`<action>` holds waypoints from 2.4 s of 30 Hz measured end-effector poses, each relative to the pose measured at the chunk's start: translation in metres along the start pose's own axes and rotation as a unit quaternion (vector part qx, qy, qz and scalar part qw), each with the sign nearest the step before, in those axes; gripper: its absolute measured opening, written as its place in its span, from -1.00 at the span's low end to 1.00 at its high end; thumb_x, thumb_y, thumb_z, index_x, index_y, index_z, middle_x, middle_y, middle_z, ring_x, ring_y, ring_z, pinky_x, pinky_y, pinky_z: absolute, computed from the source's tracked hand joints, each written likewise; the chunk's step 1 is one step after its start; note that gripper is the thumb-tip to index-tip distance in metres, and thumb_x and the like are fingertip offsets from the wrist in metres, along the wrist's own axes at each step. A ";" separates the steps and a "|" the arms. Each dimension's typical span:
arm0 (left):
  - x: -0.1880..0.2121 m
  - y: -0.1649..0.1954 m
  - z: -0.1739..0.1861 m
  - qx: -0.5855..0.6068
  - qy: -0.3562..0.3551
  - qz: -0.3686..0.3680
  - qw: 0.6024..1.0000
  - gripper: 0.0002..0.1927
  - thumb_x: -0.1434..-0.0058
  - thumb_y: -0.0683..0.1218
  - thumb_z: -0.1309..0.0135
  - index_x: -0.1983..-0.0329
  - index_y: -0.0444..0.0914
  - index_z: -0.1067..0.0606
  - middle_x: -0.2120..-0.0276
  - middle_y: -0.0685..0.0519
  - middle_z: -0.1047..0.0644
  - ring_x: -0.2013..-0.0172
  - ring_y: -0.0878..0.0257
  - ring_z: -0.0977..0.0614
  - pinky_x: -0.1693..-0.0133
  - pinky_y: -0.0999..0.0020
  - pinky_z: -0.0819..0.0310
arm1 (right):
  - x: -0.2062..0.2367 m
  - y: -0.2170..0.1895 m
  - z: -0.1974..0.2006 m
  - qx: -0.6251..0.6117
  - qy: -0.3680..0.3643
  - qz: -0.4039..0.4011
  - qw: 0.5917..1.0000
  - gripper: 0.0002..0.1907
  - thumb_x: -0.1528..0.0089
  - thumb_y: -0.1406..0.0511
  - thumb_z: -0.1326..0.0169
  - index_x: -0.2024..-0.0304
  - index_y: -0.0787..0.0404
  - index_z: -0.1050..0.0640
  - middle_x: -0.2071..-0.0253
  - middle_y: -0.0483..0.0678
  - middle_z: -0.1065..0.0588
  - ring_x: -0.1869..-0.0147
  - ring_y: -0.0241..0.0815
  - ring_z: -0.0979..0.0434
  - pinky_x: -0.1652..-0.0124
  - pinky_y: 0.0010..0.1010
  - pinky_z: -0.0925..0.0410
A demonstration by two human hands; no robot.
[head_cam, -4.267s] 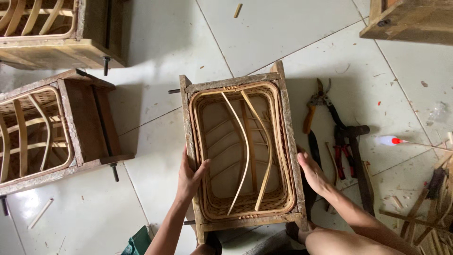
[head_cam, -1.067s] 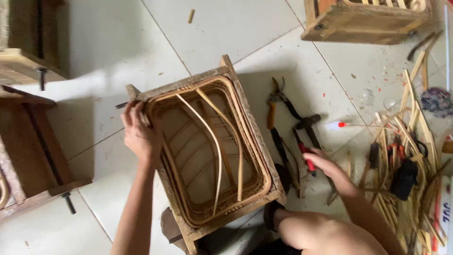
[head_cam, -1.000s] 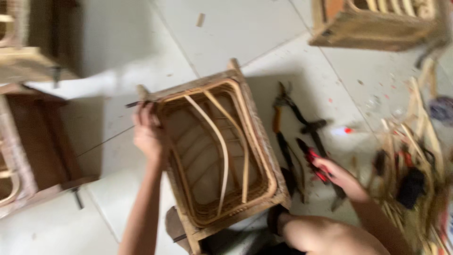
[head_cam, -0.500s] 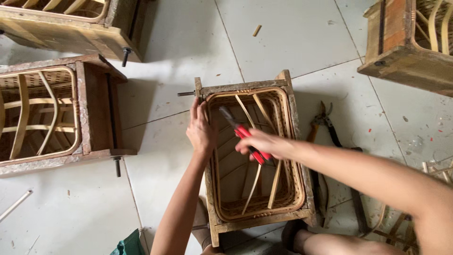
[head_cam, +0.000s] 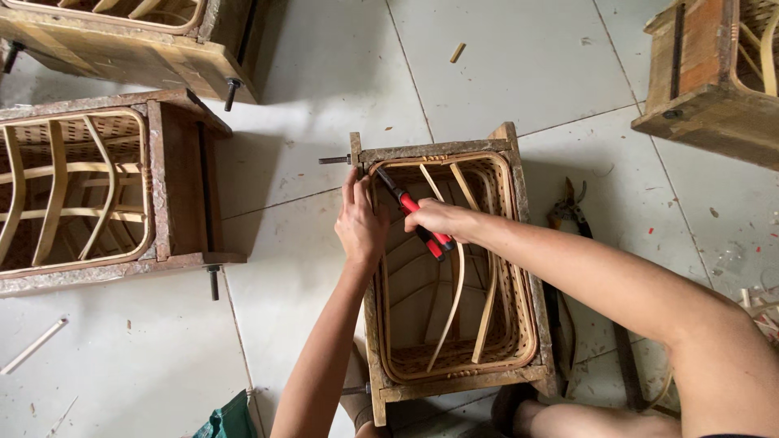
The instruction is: The person weaves a bamboo basket by inserting and bending thin bamboo strips into a wooden mold. They use pliers and a hammer to secure and adjust the strips along the basket's rim.
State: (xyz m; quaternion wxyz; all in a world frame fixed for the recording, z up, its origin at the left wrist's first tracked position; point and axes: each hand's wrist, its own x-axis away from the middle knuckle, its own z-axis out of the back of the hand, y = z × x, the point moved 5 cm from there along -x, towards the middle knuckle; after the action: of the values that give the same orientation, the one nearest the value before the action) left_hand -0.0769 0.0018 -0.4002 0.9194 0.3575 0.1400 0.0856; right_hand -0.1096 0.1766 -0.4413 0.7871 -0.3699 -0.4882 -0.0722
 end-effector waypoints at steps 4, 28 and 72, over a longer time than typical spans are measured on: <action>0.000 0.000 0.000 0.001 0.010 -0.015 1.000 -0.49 -0.05 -0.18 -0.12 -0.14 -0.26 -0.44 -0.34 0.00 -0.35 0.03 -0.07 -0.64 0.20 0.04 -0.61 | 0.000 -0.007 0.008 0.033 -0.012 -0.018 0.999 -0.67 -0.16 0.14 -0.15 0.23 0.13 -0.32 0.29 -0.02 -0.22 0.24 -0.13 -0.24 0.22 -0.20 -0.25; 0.004 -0.003 -0.007 -0.003 0.037 -0.074 0.997 -0.44 -0.11 -0.24 -0.11 -0.25 -0.30 -0.48 -0.38 -0.13 -0.35 -0.13 -0.05 -0.62 0.02 0.17 -0.63 | 0.016 -0.031 0.012 -0.005 -0.042 -0.025 0.999 -0.60 -0.19 0.15 -0.02 0.09 0.33 -0.40 0.24 0.09 -0.49 0.33 -0.21 -0.54 0.52 -0.29 -0.45; 0.002 -0.006 -0.027 -0.195 -0.047 -0.084 0.976 -0.34 -0.11 -0.23 -0.10 -0.35 -0.33 -0.33 -0.43 -0.14 -0.25 -0.18 -0.11 -0.49 0.18 0.18 -0.65 | 0.005 -0.015 -0.011 -0.021 -0.014 0.019 1.000 -0.71 -0.17 0.12 -0.07 0.40 0.17 -0.34 0.50 -0.08 -0.24 0.54 -0.23 -0.27 0.58 -0.32 -0.26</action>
State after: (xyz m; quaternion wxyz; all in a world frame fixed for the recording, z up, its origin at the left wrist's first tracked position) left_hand -0.0836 0.0150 -0.4235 0.9809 0.1619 0.1068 0.0164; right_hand -0.1067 0.1599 -0.4325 0.7739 -0.3964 -0.4900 -0.0619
